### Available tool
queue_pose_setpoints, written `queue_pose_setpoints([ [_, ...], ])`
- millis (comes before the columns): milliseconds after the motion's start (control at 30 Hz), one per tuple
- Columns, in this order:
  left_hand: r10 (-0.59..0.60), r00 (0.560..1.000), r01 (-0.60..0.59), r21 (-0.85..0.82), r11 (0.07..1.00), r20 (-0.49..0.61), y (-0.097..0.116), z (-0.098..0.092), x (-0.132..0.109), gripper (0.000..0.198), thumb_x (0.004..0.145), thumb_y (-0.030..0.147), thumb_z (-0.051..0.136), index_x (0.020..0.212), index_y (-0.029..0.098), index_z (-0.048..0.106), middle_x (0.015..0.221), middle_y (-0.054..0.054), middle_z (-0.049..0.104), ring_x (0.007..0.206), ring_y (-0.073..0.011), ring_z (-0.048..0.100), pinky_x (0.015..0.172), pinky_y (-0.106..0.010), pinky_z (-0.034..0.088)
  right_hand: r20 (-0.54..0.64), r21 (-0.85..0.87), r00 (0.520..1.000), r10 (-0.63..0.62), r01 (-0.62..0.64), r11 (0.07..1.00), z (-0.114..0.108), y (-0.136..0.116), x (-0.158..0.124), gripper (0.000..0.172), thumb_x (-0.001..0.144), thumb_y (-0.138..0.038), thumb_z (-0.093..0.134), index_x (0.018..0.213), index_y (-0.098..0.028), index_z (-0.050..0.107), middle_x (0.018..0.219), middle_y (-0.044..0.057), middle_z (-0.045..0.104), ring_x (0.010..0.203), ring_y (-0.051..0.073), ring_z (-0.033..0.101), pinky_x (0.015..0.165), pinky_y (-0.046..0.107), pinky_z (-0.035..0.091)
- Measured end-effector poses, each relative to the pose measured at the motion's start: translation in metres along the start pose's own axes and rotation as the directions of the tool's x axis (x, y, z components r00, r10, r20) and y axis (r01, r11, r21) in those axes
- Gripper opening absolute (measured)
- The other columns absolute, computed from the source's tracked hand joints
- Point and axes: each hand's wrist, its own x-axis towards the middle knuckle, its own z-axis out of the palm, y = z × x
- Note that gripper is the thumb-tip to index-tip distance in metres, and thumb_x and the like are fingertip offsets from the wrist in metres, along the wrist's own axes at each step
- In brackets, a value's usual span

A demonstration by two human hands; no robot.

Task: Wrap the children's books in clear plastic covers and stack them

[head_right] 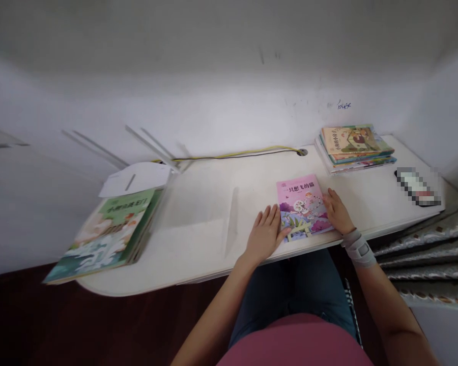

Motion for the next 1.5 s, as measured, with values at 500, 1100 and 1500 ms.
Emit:
queue_pose_setpoints([
  [500,0.079,0.994,-0.079,-0.003,0.997,0.071,-0.027,-0.014,-0.008,0.058,0.092,0.045,0.037,0.139,0.012,0.040,0.146,-0.017,0.037,0.139,-0.0316,0.026,0.112,-0.051,0.020,0.366,-0.070,0.796,-0.482,0.540,0.839,0.060,-0.143,0.047,0.052,0.095,-0.042,0.034,0.142,-0.019,0.037,0.152,0.010,0.028,0.142,0.025,0.018,0.112,0.051,0.022],
  [1100,-0.110,0.994,0.110,0.003,0.994,-0.017,-0.089,-0.024,-0.029,0.045,0.091,0.029,0.041,0.134,0.017,0.048,0.143,-0.012,0.044,0.135,-0.0297,0.034,0.109,-0.053,0.026,0.632,-0.369,0.661,-0.404,0.716,0.593,0.104,-0.180,0.038,0.035,0.090,-0.041,0.050,0.107,-0.017,0.068,0.143,0.016,0.043,0.135,0.037,0.030,0.106,0.064,0.018],
  [1500,-0.172,0.965,0.125,-0.231,0.965,-0.196,-0.093,-0.025,-0.032,0.043,0.096,0.038,0.032,0.127,0.019,0.055,0.140,-0.013,0.048,0.131,-0.0251,0.041,0.106,-0.049,0.034,0.473,-0.498,0.787,-0.397,0.610,0.616,0.095,-0.150,0.019,0.041,0.093,-0.026,0.037,0.131,-0.019,0.050,0.147,0.017,0.036,0.137,0.033,0.026,0.105,0.061,0.021],
])
